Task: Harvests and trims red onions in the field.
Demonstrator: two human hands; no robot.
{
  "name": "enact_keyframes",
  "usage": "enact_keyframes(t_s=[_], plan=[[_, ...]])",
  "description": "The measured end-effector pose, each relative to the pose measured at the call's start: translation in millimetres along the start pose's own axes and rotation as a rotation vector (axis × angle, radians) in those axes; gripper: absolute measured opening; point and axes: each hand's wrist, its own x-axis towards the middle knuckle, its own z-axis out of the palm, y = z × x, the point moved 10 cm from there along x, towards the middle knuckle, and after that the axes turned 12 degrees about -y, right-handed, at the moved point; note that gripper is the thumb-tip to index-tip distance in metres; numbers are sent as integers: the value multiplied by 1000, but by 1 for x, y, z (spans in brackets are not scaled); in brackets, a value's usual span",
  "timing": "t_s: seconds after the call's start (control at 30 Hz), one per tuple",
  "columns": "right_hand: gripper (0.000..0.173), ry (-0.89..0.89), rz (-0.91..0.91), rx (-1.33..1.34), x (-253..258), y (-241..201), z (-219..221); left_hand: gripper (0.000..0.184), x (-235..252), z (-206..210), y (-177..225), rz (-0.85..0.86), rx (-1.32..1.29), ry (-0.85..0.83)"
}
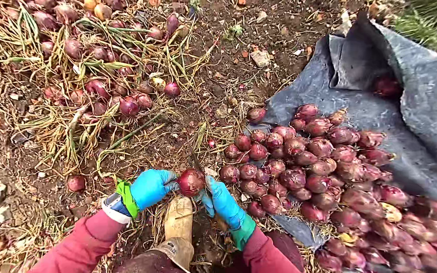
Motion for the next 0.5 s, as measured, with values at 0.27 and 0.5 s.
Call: enact_keyframes(t_s=[0.27, 0.5], plan=[[74, 47, -64, 232, -65, 14, -23, 22, 36, 26, 63, 72, 26, -151], [86, 188, -162, 194, -139, 20, -30, 36, 71, -7, 55, -121, 129, 14]])
